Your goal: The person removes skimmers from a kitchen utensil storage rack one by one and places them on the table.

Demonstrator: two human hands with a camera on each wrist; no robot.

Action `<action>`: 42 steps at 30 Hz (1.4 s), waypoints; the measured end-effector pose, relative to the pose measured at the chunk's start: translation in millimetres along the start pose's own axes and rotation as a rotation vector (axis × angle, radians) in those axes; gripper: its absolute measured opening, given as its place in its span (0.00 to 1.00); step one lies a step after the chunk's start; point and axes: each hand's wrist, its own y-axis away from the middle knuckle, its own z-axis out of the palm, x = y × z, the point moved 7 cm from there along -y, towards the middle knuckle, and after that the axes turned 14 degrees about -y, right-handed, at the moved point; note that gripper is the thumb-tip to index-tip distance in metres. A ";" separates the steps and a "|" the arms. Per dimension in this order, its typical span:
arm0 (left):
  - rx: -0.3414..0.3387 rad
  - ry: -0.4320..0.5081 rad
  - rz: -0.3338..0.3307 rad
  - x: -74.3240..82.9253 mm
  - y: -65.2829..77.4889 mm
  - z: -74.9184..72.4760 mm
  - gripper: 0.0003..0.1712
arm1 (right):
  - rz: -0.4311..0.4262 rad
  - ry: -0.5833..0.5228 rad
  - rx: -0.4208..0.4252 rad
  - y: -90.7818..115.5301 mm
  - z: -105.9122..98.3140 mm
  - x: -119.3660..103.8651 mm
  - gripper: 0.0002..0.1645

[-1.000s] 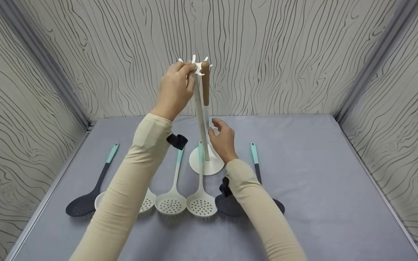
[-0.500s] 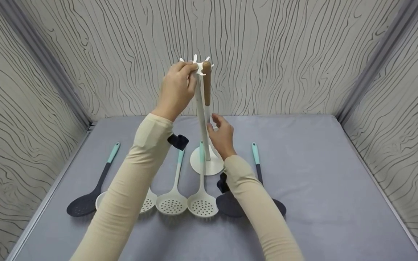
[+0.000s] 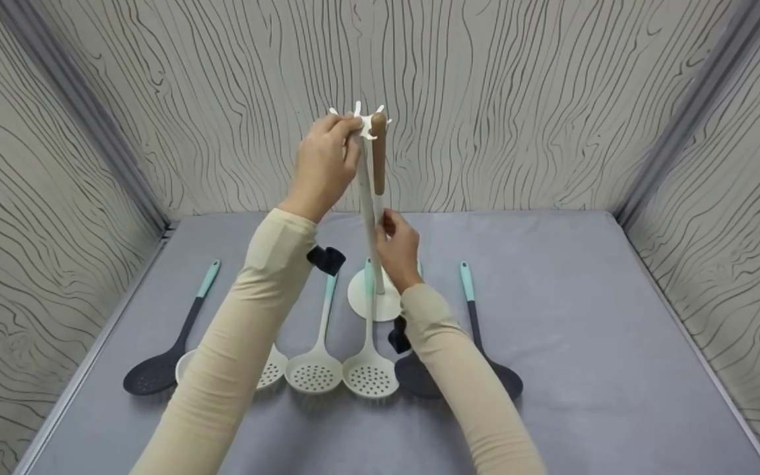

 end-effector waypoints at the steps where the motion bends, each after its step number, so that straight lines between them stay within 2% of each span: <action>1: 0.000 0.001 0.002 0.4 -0.1 0.1 0.19 | 0.002 -0.001 0.006 0.4 -0.7 0.5 0.19; 16: -0.021 0.008 -0.002 -0.1 -0.4 1.7 0.19 | -0.008 0.011 -0.002 4.1 -6.6 3.0 0.17; 23: 0.008 -0.013 0.013 0.2 0.2 1.1 0.18 | -0.058 0.022 0.010 6.4 -9.8 -1.4 0.16; 32: 0.047 0.014 0.015 0.0 0.0 -0.6 0.17 | -0.065 0.012 0.019 2.8 -14.2 -6.9 0.15; 42: 0.032 0.020 0.007 0.6 -0.5 -0.6 0.17 | -0.080 0.043 0.017 2.5 -19.7 -7.3 0.14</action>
